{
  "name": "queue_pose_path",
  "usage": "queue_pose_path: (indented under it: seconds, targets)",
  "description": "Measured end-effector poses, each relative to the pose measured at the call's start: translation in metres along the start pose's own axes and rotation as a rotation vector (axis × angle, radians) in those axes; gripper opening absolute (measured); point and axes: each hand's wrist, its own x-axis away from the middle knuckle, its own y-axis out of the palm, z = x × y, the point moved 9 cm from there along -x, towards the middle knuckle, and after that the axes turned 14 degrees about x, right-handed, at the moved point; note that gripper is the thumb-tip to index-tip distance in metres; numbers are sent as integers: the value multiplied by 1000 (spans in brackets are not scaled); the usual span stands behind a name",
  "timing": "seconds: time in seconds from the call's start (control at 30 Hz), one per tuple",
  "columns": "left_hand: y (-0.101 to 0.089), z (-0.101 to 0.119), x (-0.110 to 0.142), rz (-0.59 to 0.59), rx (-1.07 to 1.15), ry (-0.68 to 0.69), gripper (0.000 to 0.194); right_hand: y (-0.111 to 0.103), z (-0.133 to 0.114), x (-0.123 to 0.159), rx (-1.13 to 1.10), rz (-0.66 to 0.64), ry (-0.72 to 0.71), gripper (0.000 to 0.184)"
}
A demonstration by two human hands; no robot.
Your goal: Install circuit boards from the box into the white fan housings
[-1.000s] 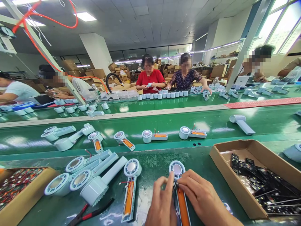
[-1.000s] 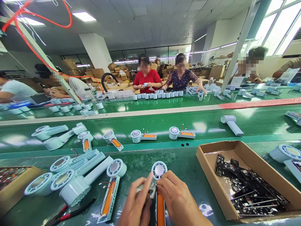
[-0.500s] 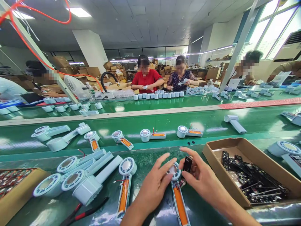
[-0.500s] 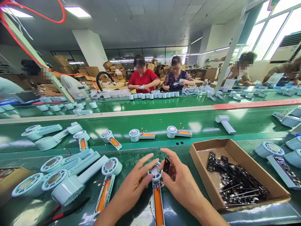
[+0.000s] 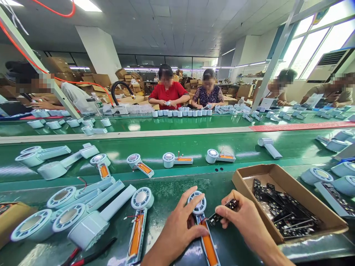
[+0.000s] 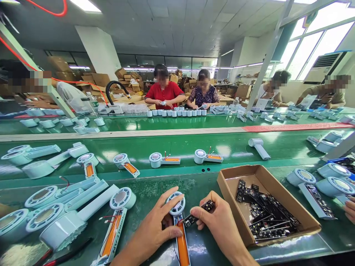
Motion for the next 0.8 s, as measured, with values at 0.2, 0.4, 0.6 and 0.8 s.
queue_pose_path:
  seconds: [0.2, 0.4, 0.6, 0.8]
  targets:
    - [-3, 1, -2, 155, 61, -11, 47, 6, -2, 7, 290, -66, -191, 29]
    - [-6, 9, 2, 273, 118, 66, 43, 5, -33, 40, 877, 30, -785, 29]
    - [10, -12, 2, 200, 449, -92, 45, 17, -37, 58, 1021, 1, -894, 42]
    - [17, -19, 4, 188, 567, -123, 57, 27, -42, 63, 769, -17, -672, 27]
